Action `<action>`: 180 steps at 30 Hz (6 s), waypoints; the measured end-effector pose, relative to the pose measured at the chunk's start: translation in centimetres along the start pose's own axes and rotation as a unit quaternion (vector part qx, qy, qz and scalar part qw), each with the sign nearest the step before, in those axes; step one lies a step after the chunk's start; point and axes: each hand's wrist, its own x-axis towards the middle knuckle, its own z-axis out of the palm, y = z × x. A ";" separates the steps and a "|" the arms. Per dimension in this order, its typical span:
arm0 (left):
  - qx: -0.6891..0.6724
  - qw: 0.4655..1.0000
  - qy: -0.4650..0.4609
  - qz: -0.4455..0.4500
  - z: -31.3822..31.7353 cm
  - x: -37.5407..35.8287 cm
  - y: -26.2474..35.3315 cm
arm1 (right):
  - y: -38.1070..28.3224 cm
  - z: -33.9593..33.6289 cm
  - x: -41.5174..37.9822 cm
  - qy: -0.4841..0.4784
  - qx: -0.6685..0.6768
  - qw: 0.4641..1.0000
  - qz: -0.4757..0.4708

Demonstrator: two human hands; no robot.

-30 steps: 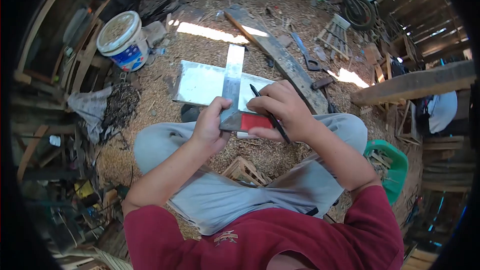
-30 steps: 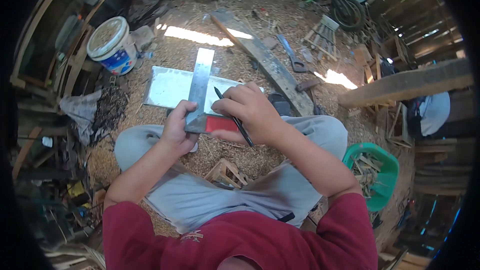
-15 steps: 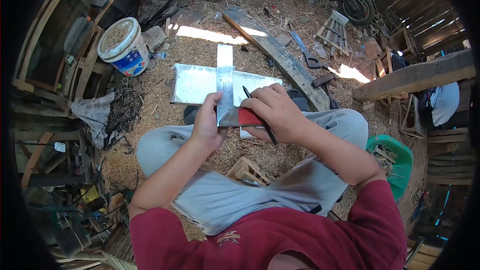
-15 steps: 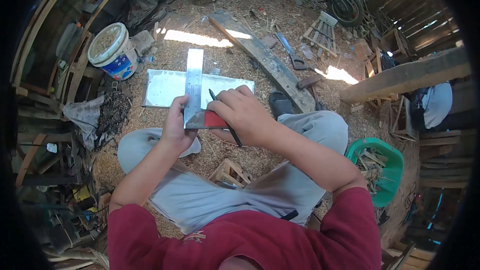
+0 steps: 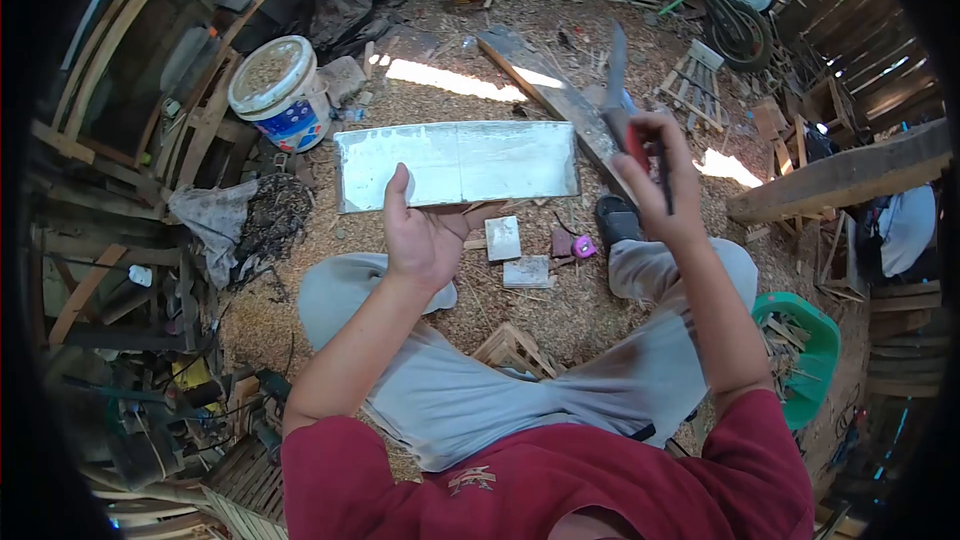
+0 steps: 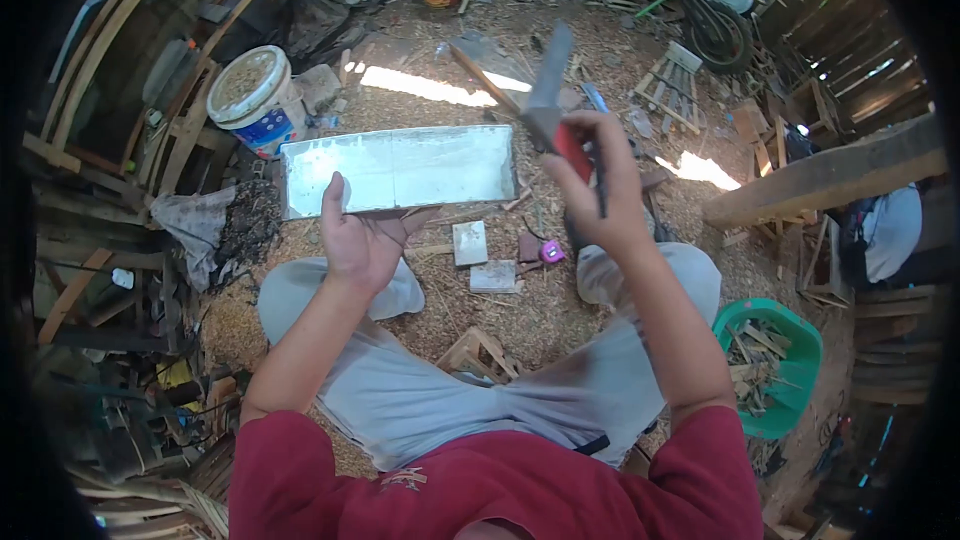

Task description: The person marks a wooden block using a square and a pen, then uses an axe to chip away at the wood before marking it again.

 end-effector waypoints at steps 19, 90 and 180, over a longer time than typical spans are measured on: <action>-0.029 0.996 -0.043 0.072 -0.9 -0.8 0.9 | 1.5 -0.9 0.0 0.083 0.372 0.893 0.240; -0.051 0.995 -0.018 0.079 -2.6 -0.7 1.6 | -1.8 -0.1 -1.3 -0.174 -0.090 0.961 -0.195; 0.014 0.999 0.004 -0.040 1.6 0.6 -2.1 | -1.9 -2.3 -1.7 -0.042 -0.025 0.982 -0.180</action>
